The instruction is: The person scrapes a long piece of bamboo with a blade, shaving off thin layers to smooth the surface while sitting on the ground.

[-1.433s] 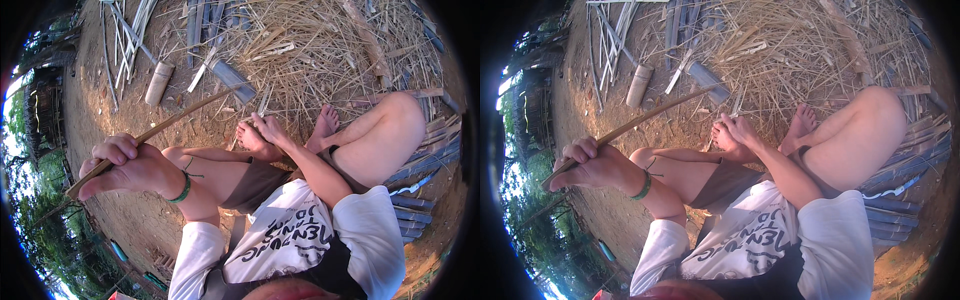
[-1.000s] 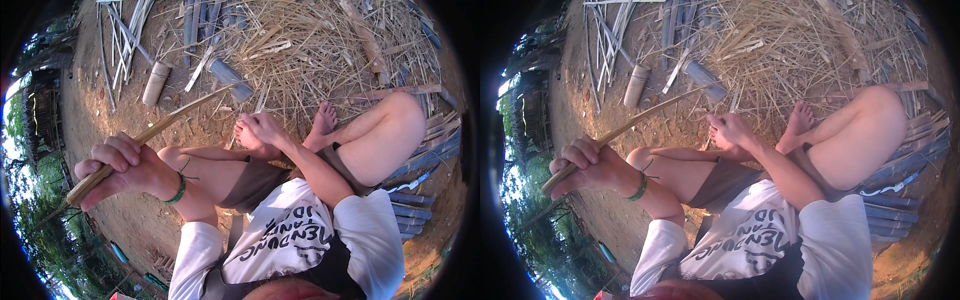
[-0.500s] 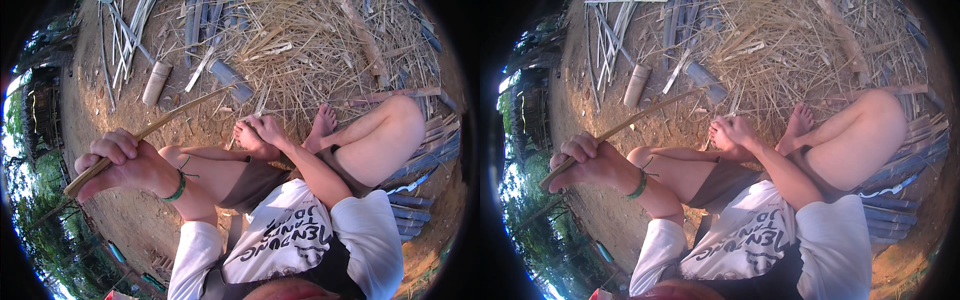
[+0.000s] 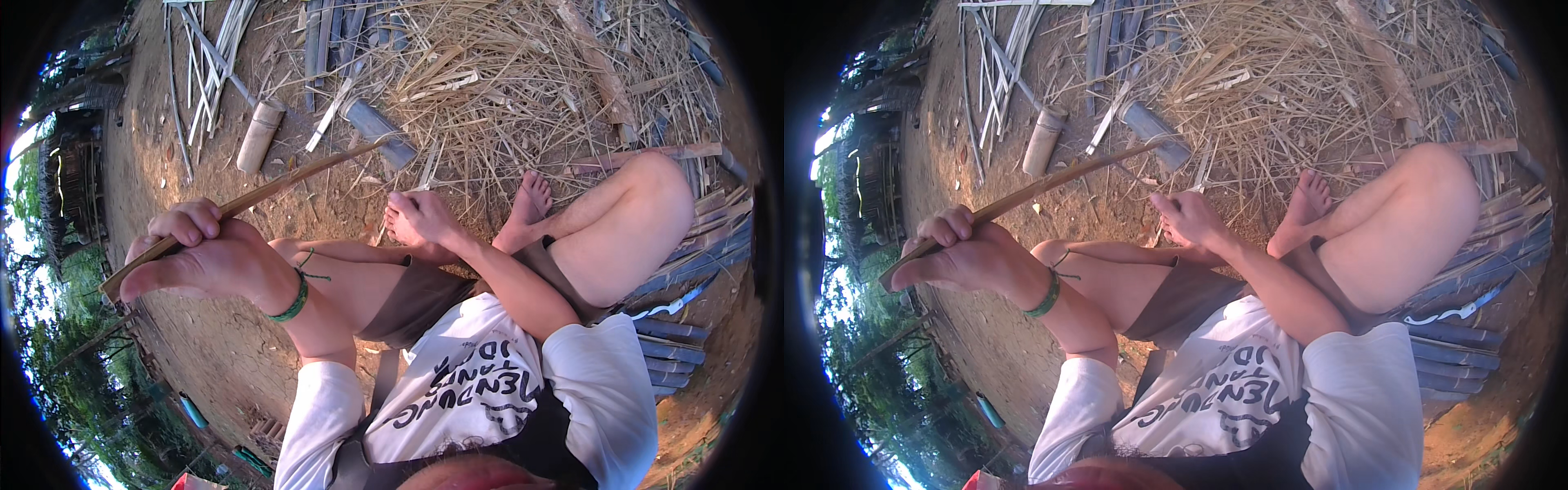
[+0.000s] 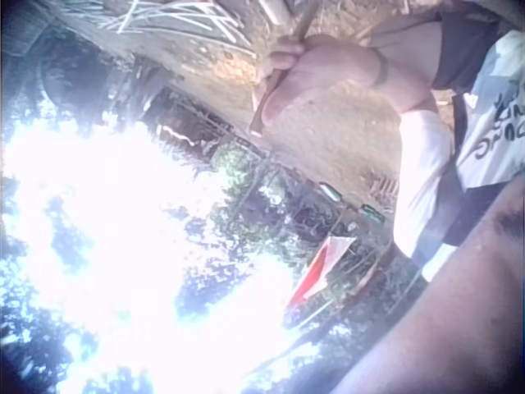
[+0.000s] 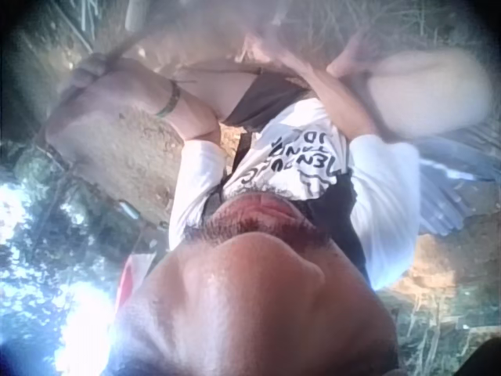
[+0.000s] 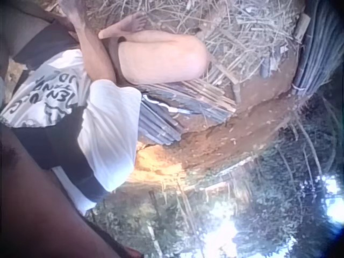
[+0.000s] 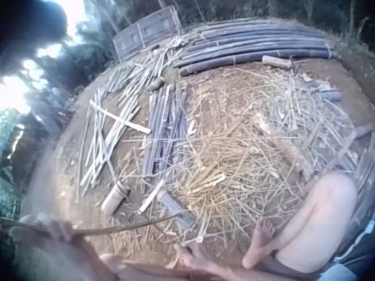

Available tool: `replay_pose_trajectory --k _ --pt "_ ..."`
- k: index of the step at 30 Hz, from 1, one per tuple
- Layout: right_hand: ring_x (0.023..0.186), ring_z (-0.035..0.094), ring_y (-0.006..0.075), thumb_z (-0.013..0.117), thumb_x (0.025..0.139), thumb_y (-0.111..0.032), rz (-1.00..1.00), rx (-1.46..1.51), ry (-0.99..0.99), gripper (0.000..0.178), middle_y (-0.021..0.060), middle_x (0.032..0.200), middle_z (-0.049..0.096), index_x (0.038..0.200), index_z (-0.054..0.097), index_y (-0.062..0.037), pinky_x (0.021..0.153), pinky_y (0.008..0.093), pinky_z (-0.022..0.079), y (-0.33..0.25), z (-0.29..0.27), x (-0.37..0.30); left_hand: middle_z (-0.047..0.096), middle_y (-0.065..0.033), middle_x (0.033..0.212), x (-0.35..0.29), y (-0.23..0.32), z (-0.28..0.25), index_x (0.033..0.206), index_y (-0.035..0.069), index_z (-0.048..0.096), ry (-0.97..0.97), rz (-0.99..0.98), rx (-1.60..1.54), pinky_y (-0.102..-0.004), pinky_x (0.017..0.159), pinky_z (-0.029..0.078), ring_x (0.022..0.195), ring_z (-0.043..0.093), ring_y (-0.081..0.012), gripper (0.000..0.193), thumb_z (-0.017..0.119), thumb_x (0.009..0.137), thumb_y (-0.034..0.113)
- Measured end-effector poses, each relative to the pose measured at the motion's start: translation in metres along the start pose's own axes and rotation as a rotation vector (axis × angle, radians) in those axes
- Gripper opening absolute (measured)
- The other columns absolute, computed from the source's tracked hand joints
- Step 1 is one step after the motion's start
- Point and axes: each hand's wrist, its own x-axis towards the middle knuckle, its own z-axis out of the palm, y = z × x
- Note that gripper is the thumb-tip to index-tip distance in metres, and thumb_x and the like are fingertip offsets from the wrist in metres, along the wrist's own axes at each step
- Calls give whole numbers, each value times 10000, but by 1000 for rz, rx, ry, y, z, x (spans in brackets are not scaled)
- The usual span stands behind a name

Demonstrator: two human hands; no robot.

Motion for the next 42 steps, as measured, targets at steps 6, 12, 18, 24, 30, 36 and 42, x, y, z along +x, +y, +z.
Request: replay_pose_trajectory --k 6,12,18,24,30,36,42 --pt "766 703 409 437 928 -711 449 -325 26 866 300 736 674 800 703 103 673 470 519 56 -29 11 387 4 536 -4 5 9 831 132 446 22 -4 -6 -206 397 345 429 390 -85 628 398 882 756" --pt "781 676 432 418 932 -708 182 -134 54 795 286 778 670 832 719 21 722 490 499 25 -12 -1 382 -2 538 -3 4 7 835 120 451 103 -36 5 -218 403 347 437 391 -98 628 424 885 746" --pt "701 701 368 411 927 -733 341 -446 196 866 266 662 652 702 674 60 705 476 540 119 -26 8 411 -16 563 7 5 11 921 71 514 130 -7 13 -239 445 366 478 412 -120 627 465 911 697" --pt "474 456 168 412 864 -827 333 -108 14 847 62 526 517 540 527 -53 465 403 349 57 4 13 443 -29 616 15 2 14 951 55 532 108 -52 -31 -239 505 386 556 446 -125 576 507 941 630" --pt "463 461 171 393 939 -740 -75 72 -50 784 35 506 488 532 514 -80 477 415 360 -77 21 -21 439 -33 607 2 2 11 882 74 515 160 5 -39 -238 487 383 535 440 -125 564 514 934 636" --pt "479 518 244 428 956 -681 -48 58 35 769 109 499 520 590 576 -21 545 432 436 1 12 -3 438 -34 605 -3 10 16 862 77 508 168 17 -29 -236 470 375 514 432 -123 570 517 930 642" --pt "536 615 255 407 952 -698 -29 -33 94 790 124 530 576 641 619 -4 567 426 471 21 8 -3 434 -31 610 1 9 12 839 70 483 203 12 3 -228 476 355 528 425 -121 578 520 933 639"
